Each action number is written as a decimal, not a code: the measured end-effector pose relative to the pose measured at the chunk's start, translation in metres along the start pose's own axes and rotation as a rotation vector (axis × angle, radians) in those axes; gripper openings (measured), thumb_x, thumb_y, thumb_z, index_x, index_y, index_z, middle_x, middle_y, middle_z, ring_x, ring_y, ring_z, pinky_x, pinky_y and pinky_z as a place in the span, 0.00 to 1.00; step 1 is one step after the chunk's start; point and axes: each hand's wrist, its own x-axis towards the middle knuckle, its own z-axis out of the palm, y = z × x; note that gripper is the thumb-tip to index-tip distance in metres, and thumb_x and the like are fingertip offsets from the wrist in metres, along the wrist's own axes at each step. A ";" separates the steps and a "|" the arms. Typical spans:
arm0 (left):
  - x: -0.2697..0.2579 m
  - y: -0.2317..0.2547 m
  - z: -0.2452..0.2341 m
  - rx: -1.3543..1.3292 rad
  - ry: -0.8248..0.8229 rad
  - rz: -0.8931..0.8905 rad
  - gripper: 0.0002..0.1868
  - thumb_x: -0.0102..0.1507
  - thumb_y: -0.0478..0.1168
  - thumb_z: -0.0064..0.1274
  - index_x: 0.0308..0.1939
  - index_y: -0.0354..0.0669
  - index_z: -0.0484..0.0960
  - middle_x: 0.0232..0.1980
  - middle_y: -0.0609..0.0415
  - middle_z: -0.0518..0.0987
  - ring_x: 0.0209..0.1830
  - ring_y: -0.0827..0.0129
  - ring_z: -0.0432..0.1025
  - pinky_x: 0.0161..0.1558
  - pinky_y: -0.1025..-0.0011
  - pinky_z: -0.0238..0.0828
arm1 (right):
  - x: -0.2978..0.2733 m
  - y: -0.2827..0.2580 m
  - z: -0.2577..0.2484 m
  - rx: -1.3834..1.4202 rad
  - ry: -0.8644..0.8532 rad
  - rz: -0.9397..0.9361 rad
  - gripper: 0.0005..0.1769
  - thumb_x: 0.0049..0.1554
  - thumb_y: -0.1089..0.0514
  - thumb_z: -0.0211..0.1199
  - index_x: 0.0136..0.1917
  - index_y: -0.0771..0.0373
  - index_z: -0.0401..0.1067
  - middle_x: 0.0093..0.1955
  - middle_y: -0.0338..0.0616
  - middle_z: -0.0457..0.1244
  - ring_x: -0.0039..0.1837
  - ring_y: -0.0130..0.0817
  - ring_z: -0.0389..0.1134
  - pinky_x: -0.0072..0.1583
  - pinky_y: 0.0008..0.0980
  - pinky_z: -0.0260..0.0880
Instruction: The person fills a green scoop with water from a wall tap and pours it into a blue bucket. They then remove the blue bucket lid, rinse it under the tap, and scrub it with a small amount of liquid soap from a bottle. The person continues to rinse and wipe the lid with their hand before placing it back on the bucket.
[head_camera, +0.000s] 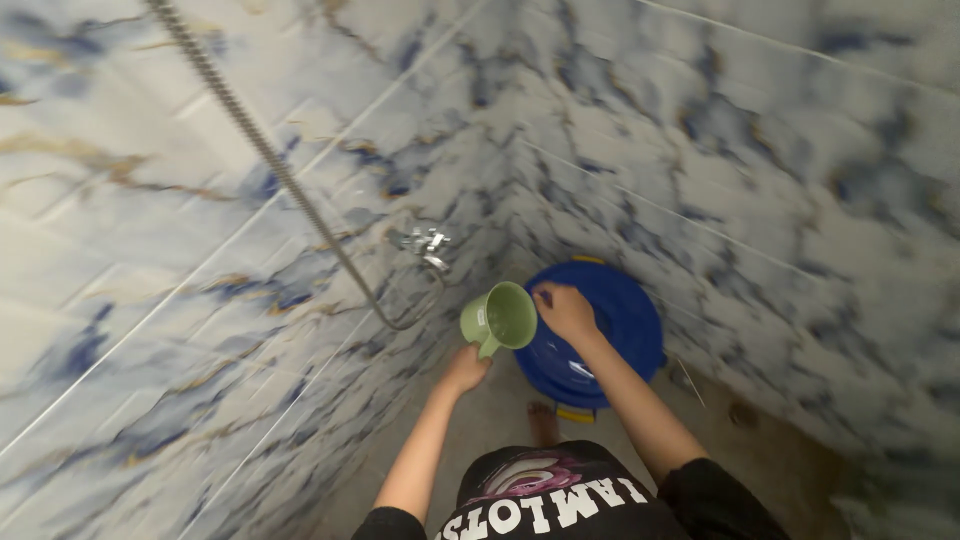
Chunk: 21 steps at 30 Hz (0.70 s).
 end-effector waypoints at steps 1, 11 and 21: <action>0.004 0.006 0.013 0.034 -0.030 -0.006 0.18 0.60 0.41 0.55 0.49 0.30 0.78 0.47 0.29 0.79 0.51 0.39 0.75 0.53 0.50 0.70 | -0.012 0.022 0.001 -0.059 -0.032 0.055 0.14 0.55 0.50 0.63 0.51 0.53 0.82 0.45 0.52 0.72 0.50 0.52 0.74 0.52 0.46 0.74; 0.029 0.065 0.099 0.274 -0.159 -0.076 0.15 0.59 0.34 0.54 0.49 0.29 0.78 0.49 0.30 0.81 0.56 0.41 0.76 0.57 0.54 0.73 | -0.160 0.179 0.040 -0.218 -0.303 0.440 0.14 0.50 0.53 0.63 0.48 0.57 0.82 0.51 0.54 0.71 0.56 0.51 0.73 0.58 0.48 0.74; 0.038 0.104 0.132 0.435 -0.272 -0.075 0.17 0.60 0.34 0.56 0.51 0.30 0.76 0.53 0.34 0.81 0.57 0.45 0.76 0.57 0.56 0.74 | -0.211 0.204 0.038 -0.155 -0.313 0.592 0.16 0.52 0.52 0.64 0.49 0.63 0.80 0.50 0.58 0.70 0.56 0.52 0.73 0.59 0.47 0.73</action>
